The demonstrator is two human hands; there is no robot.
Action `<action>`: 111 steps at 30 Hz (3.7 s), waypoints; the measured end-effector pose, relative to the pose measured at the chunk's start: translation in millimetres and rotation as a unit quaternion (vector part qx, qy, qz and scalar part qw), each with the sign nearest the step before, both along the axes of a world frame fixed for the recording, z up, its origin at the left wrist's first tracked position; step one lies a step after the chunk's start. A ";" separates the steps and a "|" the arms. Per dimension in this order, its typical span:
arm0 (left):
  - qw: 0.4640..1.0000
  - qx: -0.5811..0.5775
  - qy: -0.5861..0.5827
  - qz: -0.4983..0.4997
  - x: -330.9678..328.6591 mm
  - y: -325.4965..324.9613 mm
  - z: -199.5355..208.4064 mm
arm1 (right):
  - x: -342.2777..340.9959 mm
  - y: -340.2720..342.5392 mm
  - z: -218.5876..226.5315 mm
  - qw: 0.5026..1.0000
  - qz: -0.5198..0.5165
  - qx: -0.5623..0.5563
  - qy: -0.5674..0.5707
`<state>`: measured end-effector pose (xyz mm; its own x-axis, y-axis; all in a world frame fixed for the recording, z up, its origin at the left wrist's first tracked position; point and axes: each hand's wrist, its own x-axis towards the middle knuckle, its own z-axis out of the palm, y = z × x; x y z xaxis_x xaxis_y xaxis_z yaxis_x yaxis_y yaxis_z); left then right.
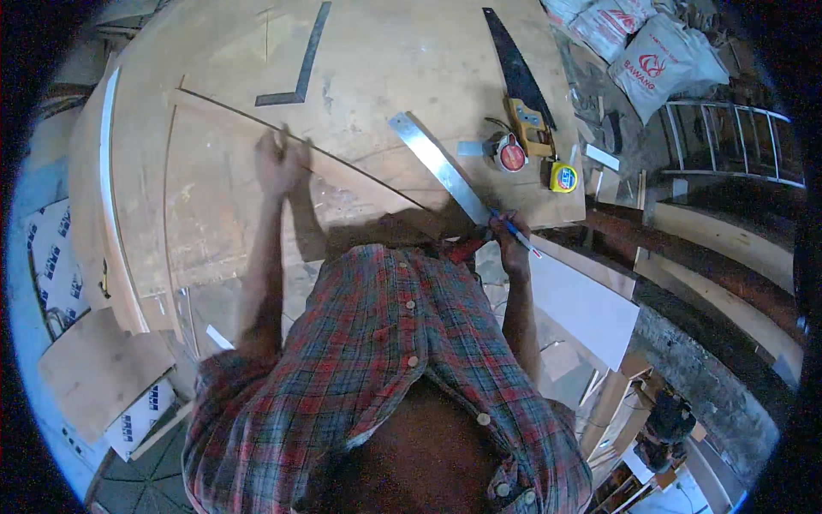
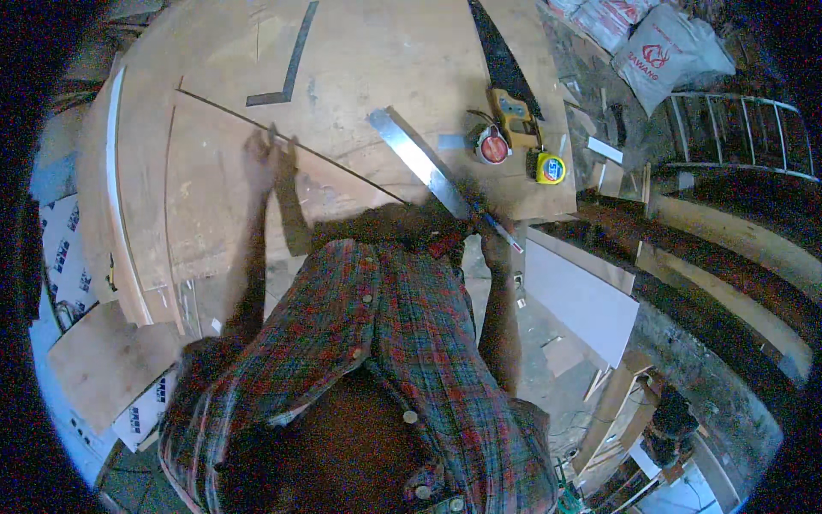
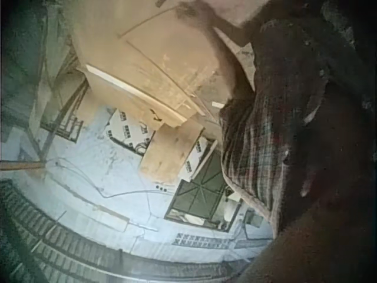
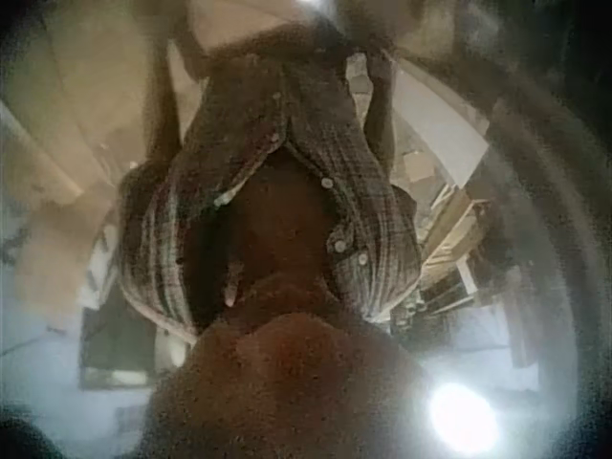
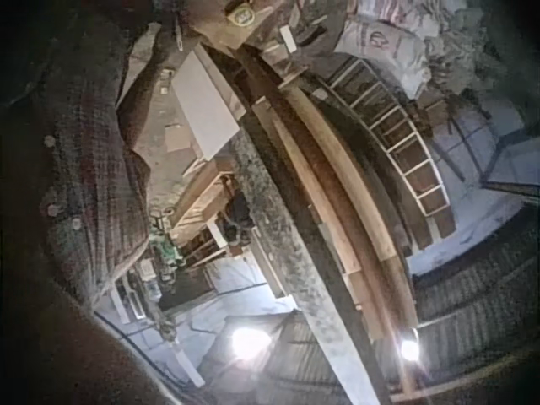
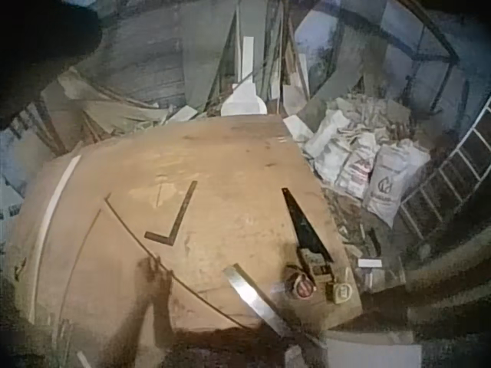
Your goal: The person measures and marks wooden planks on the floor and a workbench using metal rulers, a measuring tape, and a marker.
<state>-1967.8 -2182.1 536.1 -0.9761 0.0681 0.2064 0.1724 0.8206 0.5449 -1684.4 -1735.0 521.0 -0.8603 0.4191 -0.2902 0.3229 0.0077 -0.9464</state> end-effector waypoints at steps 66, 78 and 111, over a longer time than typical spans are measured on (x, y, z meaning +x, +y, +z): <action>0.905 -0.068 -0.063 -0.415 64.0 155.9 25.1 | -41.3 -85.6 21.0 0.986 0.016 -0.118 0.113; 0.834 0.014 -0.081 -0.546 44.0 158.9 5.3 | -52.4 -144.1 16.4 0.998 -0.030 0.050 -0.006; 0.844 -0.118 -0.058 -0.520 50.9 171.3 1.9 | -32.2 -149.8 26.6 0.856 0.219 0.466 0.056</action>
<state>-1916.8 -2010.8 538.0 -0.3759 0.9263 -0.0261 0.8227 0.3466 0.4507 -1716.6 -1884.7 547.6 -0.9946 0.0544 0.0880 0.0045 0.8723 -0.4889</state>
